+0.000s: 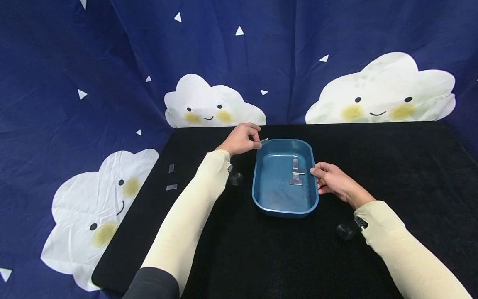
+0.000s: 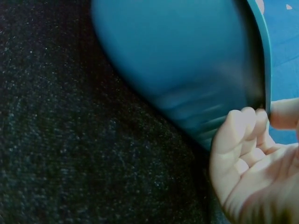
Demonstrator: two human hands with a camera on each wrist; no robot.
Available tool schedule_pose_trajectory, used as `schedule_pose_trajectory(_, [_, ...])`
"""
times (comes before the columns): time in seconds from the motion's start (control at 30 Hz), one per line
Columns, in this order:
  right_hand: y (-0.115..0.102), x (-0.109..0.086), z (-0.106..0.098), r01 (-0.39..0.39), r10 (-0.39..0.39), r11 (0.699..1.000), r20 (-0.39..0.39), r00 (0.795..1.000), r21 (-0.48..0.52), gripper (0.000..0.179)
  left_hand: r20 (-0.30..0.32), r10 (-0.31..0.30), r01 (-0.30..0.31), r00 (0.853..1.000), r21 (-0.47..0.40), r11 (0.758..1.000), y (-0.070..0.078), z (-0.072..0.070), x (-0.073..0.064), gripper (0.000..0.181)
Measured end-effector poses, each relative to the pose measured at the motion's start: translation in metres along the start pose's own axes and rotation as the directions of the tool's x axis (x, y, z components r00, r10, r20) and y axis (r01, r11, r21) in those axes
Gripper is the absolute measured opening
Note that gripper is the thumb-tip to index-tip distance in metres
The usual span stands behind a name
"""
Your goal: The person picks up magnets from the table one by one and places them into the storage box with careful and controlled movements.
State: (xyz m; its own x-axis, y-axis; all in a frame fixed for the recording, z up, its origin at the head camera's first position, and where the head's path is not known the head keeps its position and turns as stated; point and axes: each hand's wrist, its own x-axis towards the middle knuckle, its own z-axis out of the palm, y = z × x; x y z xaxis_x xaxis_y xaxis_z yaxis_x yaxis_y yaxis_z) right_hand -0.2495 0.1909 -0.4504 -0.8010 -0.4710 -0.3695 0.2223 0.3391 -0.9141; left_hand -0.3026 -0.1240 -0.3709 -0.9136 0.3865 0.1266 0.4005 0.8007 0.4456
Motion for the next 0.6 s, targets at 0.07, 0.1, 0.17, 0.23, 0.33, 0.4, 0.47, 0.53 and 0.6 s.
schedule_pose_trajectory(0.07, [0.0,0.0,0.0,0.001,-0.001,1.0,0.001,1.0,0.003,0.023,0.008,-0.011,0.011,1.0,0.004,1.0,0.004,0.001,0.001,0.014])
schedule_pose_trajectory(0.1, [0.0,0.0,0.0,0.002,-0.002,1.0,0.002,1.0,0.005,0.023,0.012,-0.016,0.016,1.0,0.005,1.0,0.006,0.002,0.002,0.014])
schedule_pose_trajectory(0.17, [0.001,0.0,0.0,0.002,-0.002,1.0,0.003,1.0,0.01,0.024,0.023,-0.029,0.029,0.999,0.01,1.0,0.009,0.004,0.004,0.014])
schedule_pose_trajectory(0.23, [0.001,0.0,0.0,0.0,-0.001,1.0,0.004,1.0,0.01,0.024,0.033,-0.028,0.027,0.999,0.02,0.999,0.012,0.005,0.005,0.015])
schedule_pose_trajectory(0.33, [0.002,0.0,-0.001,-0.001,0.001,1.0,0.004,1.0,0.007,0.023,0.051,-0.026,0.024,0.998,0.048,0.999,0.017,0.009,0.008,0.015])
schedule_pose_trajectory(0.4, [0.002,0.001,-0.001,0.001,-0.001,1.0,0.003,1.0,0.003,0.023,0.059,-0.027,0.022,0.998,0.071,0.997,0.02,0.012,0.009,0.015])
schedule_pose_trajectory(0.47, [0.002,0.001,-0.001,0.001,-0.001,1.0,0.003,1.0,-0.001,0.023,0.07,-0.032,0.025,0.997,0.096,0.995,0.023,0.016,0.011,0.016])
schedule_pose_trajectory(0.53, [0.002,0.001,-0.001,0.0,0.0,1.0,0.002,1.0,-0.002,0.023,0.079,-0.035,0.025,0.996,0.125,0.992,0.026,0.02,0.012,0.015])
schedule_pose_trajectory(0.6, [0.002,0.0,-0.002,-0.003,0.003,1.0,0.001,1.0,0.0,0.022,0.094,-0.04,0.026,0.995,0.145,0.989,0.029,0.025,0.013,0.015])
